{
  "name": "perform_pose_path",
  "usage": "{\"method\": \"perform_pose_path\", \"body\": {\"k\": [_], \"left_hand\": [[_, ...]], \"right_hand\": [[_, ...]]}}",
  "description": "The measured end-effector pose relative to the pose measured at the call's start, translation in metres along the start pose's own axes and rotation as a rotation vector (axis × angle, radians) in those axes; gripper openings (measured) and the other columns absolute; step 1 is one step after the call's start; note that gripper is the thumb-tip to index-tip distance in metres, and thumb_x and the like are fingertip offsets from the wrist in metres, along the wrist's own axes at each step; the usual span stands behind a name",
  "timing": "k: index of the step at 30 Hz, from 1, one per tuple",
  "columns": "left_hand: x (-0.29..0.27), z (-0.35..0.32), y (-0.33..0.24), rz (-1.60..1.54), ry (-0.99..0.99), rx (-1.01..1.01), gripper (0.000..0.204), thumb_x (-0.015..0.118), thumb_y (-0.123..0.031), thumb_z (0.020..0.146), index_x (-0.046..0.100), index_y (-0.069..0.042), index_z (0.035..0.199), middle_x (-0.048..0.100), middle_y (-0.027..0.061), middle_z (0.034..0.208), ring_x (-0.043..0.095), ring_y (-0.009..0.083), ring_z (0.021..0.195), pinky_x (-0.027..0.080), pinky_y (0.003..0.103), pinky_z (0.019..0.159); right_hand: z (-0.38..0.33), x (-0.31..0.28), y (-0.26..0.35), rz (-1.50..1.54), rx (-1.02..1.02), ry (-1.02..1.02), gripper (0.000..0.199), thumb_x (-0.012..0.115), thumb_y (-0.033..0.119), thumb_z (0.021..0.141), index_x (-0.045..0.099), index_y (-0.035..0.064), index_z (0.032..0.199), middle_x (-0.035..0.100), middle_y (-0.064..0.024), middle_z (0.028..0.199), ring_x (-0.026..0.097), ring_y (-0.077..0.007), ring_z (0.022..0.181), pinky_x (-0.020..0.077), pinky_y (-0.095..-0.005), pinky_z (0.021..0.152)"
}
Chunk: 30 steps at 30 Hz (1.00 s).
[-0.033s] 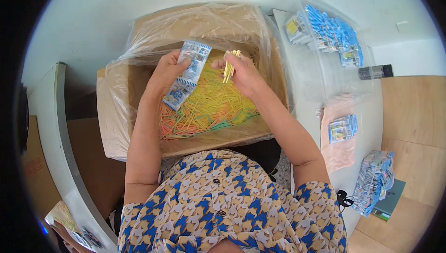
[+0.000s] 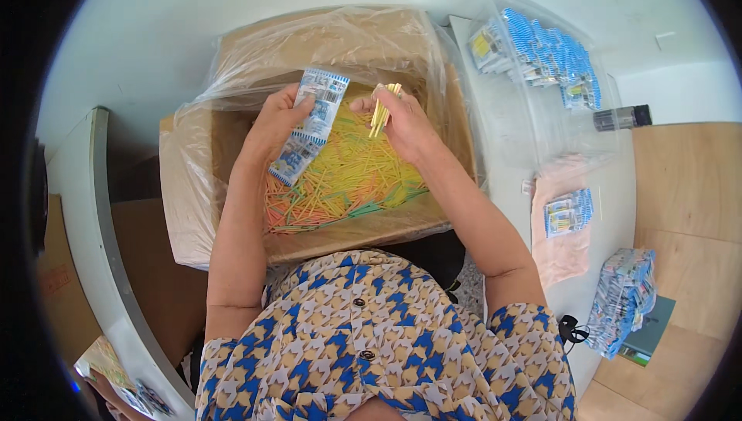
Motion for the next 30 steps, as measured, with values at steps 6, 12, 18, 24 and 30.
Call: {"method": "perform_pose_path", "body": {"k": [6, 12, 18, 24, 30], "left_hand": [[0.027, -0.014, 0.002, -0.002, 0.244, -0.038, 0.021, 0.057, -0.016, 0.09, 0.064, -0.002, 0.104, 0.066, 0.0, 0.089, 0.059, 0.006, 0.078, 0.048, 0.024, 0.07], [0.061, -0.023, 0.017, 0.062, 0.528, -0.014, 0.02, 0.063, -0.013, 0.086, 0.066, -0.001, 0.102, 0.066, 0.0007, 0.093, 0.059, 0.008, 0.085, 0.046, 0.025, 0.078], [0.065, -0.017, 0.024, 0.141, 0.514, 0.143, 0.015, 0.062, -0.009, 0.087, 0.067, 0.0, 0.097, 0.065, 0.0021, 0.09, 0.056, 0.0075, 0.083, 0.046, 0.025, 0.076], [0.065, -0.019, 0.013, 0.244, 0.482, 0.356, 0.014, 0.062, -0.001, 0.083, 0.066, 0.002, 0.097, 0.065, 0.0043, 0.09, 0.057, 0.0106, 0.085, 0.046, 0.026, 0.078], [0.067, -0.025, 0.003, 0.215, 0.477, 0.463, 0.013, 0.065, 0.0, 0.079, 0.068, 0.001, 0.091, 0.067, 0.0056, 0.083, 0.059, 0.0095, 0.078, 0.048, 0.026, 0.072]], "right_hand": [[-0.016, 0.004, 0.025, 0.077, -0.282, -0.033, 0.031, 0.044, 0.029, 0.096, 0.054, 0.0015, 0.103, 0.064, -0.0147, 0.104, 0.059, -0.0191, 0.098, 0.0429, -0.0342, 0.092], [-0.016, 0.03, -0.001, -0.072, -0.353, 0.114, 0.042, 0.052, 0.028, 0.094, 0.043, -0.0023, 0.121, 0.06, -0.0133, 0.11, 0.056, -0.0156, 0.099, 0.0362, -0.0317, 0.099], [-0.013, 0.012, 0.001, -0.544, -0.476, 0.008, 0.036, 0.06, 0.024, 0.09, 0.045, 0.0051, 0.116, 0.054, -0.0051, 0.094, 0.052, -0.0087, 0.084, 0.0432, -0.0243, 0.075], [-0.037, 0.029, 0.043, -0.838, -0.511, -0.053, 0.025, 0.072, 0.018, 0.079, 0.055, 0.0037, 0.091, 0.056, -0.0015, 0.077, 0.05, -0.0066, 0.07, 0.0432, -0.0234, 0.061], [-0.045, 0.036, 0.045, -0.811, -0.608, -0.141, 0.021, 0.071, 0.015, 0.078, 0.055, 0.003, 0.082, 0.056, -0.0008, 0.068, 0.049, -0.0064, 0.062, 0.0417, -0.024, 0.055]]}}
Point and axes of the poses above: each hand's wrist, its own z-axis towards the middle knuckle, its own x-axis out of the palm, y = z × x, the point moved 7 cm from there along z, towards the middle knuckle
